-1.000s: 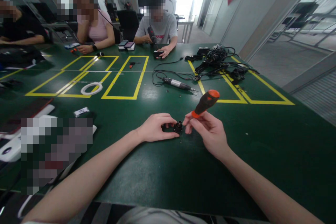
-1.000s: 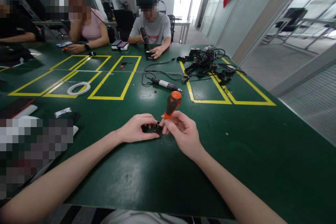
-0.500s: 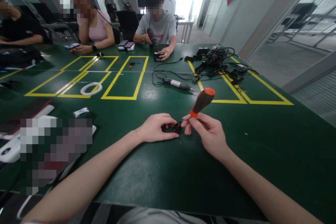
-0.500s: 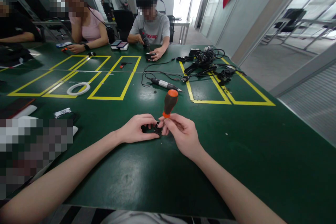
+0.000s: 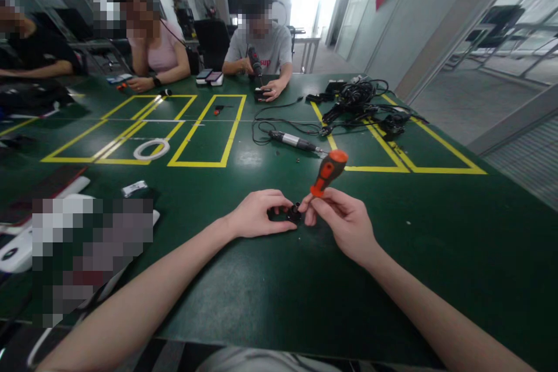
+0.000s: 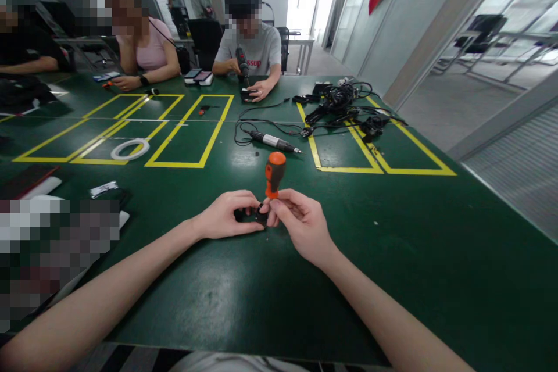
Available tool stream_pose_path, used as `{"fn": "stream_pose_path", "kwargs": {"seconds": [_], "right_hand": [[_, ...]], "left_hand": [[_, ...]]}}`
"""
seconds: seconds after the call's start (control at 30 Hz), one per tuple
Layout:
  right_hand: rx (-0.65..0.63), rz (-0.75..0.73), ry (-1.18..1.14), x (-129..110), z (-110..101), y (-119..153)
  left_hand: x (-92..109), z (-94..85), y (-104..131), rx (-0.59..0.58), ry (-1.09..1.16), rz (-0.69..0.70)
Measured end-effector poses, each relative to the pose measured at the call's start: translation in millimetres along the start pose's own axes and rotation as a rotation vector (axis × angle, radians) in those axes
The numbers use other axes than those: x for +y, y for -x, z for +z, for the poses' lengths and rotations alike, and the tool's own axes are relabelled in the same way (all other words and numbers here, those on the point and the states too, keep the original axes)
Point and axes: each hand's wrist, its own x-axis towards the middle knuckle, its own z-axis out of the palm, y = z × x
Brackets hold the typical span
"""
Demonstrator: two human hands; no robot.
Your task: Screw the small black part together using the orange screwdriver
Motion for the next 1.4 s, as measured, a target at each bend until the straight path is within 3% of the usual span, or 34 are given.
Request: {"fn": "stream_pose_path", "kwargs": {"seconds": [0.5, 0.7, 1.07, 1.4], "right_hand": [[0.002, -0.011, 0.011, 0.8, 0.0, -1.7], [0.059, -0.01, -0.042, 5.0, 1.0, -0.7], [-0.004, 0.009, -0.001, 3.0, 0.8, -1.4], [0.048, 0.021, -0.014, 3.0, 2.6, -1.6]], "left_hand": [[0.2, -0.8, 0.8, -0.005, -0.002, 0.001], [-1.4, 0.5, 1.5, 0.0, -0.004, -0.013], [-1.0, -0.6, 1.8, -0.009, 0.004, -0.009], [-0.2, -0.7, 0.5, -0.007, -0.009, -0.011]]}}
